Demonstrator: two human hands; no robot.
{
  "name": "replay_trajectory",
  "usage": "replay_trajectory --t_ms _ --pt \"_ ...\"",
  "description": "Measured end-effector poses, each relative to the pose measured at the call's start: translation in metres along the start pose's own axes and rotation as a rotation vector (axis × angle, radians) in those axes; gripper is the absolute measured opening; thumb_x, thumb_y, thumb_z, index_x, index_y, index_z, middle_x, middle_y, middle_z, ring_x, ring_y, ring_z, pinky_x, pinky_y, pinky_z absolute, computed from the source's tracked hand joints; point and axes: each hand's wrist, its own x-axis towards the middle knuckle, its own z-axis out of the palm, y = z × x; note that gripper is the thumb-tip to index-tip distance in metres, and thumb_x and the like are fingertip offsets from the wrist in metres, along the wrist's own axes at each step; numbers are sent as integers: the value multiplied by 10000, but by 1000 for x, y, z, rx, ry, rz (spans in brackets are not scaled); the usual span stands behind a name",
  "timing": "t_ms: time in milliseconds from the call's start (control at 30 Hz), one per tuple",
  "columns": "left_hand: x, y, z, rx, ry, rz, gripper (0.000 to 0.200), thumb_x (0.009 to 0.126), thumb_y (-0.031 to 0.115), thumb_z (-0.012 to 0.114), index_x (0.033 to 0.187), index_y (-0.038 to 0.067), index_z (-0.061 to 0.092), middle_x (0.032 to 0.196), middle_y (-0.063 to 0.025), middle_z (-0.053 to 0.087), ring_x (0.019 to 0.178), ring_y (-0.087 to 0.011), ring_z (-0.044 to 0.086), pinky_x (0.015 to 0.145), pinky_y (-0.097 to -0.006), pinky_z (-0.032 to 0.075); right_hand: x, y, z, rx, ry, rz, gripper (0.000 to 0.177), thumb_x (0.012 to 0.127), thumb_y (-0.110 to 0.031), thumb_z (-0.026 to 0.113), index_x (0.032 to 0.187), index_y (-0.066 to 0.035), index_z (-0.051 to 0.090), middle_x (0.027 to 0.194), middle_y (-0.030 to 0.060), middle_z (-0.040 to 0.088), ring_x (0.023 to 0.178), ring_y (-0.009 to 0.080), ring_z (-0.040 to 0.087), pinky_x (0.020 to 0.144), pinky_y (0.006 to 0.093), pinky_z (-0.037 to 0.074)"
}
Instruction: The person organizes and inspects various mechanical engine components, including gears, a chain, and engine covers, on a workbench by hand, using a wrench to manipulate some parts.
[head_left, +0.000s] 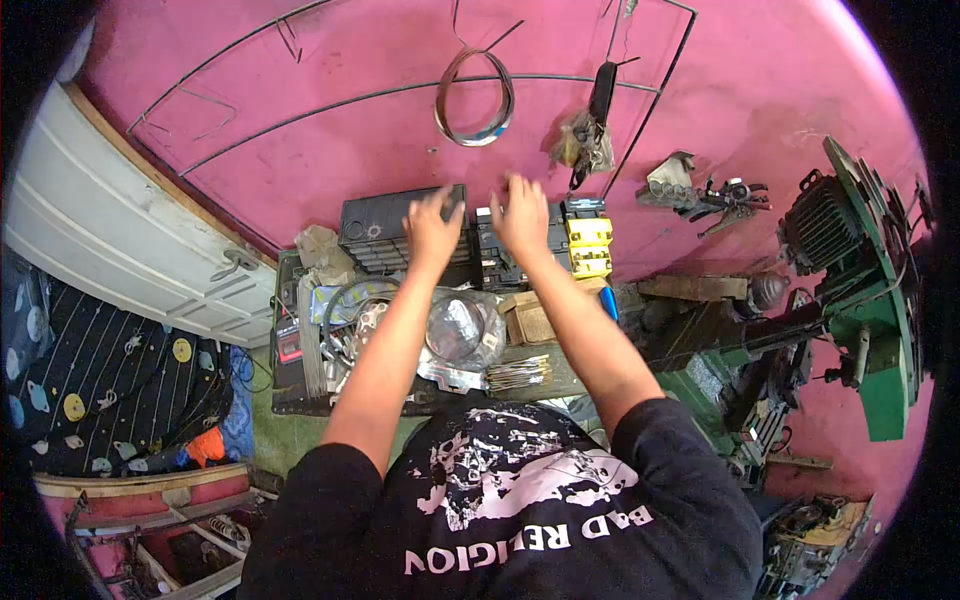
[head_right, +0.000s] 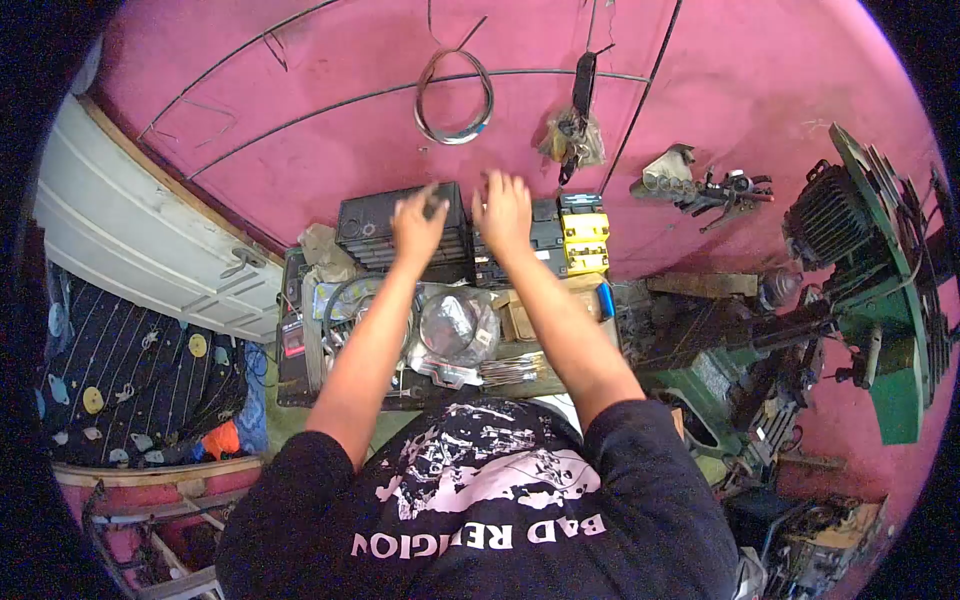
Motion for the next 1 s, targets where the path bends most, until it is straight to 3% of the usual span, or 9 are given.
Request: replay_trajectory --t_ms 233,367,467,567,600,667,767,800,1000 --pt "-165 -84 23 444 -549 -168 466 791 307 776 1182 70 689 1252 -145 650 1221 -377 530 1028 -544 410 -202 -11 37 19 -755 273 461 864 -307 701 1216 -43 565 949 227 703 853 406 692 730 504 565" --pt "-206 -113 25 528 -484 -85 427 800 365 756 1095 57 731 1162 -150 681 1169 -375 563 975 -545 426 -257 -14 47 -87 -919 207 414 870 -339 691 1172 -64 625 978 224 723 877 399 712 745 503 577" --pt "-211 -118 18 376 -327 -65 271 782 332 761 844 68 748 901 -97 730 993 -328 645 851 -513 426 -257 -17 45 -109 -922 227 299 864 -350 702 992 -81 716 941 189 733 860 367 721 743 498 580" --pt "-200 -107 0 327 -412 -209 166 820 240 716 884 90 748 975 -97 730 1037 -317 622 904 -505 408 -239 -25 40 -134 -1068 420 289 870 -371 700 991 -109 714 1003 172 724 978 378 691 816 498 556" --pt "-195 -100 -7 281 -378 -201 155 807 231 721 870 92 744 946 -96 726 1022 -308 618 887 -493 408 -236 -30 36 -134 -1065 417 289 870 -371 700 991 -109 714 1003 172 724 978 378 691 816 498 556" --pt "-189 -94 -15 306 -333 -93 147 795 225 727 867 97 742 936 -92 720 1010 -301 616 883 -491 406 -230 -39 24 -301 -624 188 226 871 -331 698 991 -145 740 1050 155 692 1064 380 618 863 500 499" --pt "-178 -75 -22 313 -237 74 140 764 212 744 864 114 739 921 -70 704 986 -281 608 883 -481 400 -194 -60 5 -54 -420 12 192 849 -275 710 1001 -173 769 1045 139 653 1050 360 553 852 490 450" --pt "-172 -67 -25 309 -206 96 139 768 210 746 866 112 737 928 -62 703 988 -279 607 886 -479 399 -185 -62 3 -72 -454 -61 171 828 -222 718 975 -185 796 978 116 642 954 330 551 791 471 450" --pt "-134 -56 -51 218 -54 130 125 798 273 775 852 161 773 880 -24 715 943 -233 610 866 -452 385 -127 -61 -23 -24 -306 185 157 793 -178 743 936 -184 808 927 85 637 960 319 550 789 439 457"
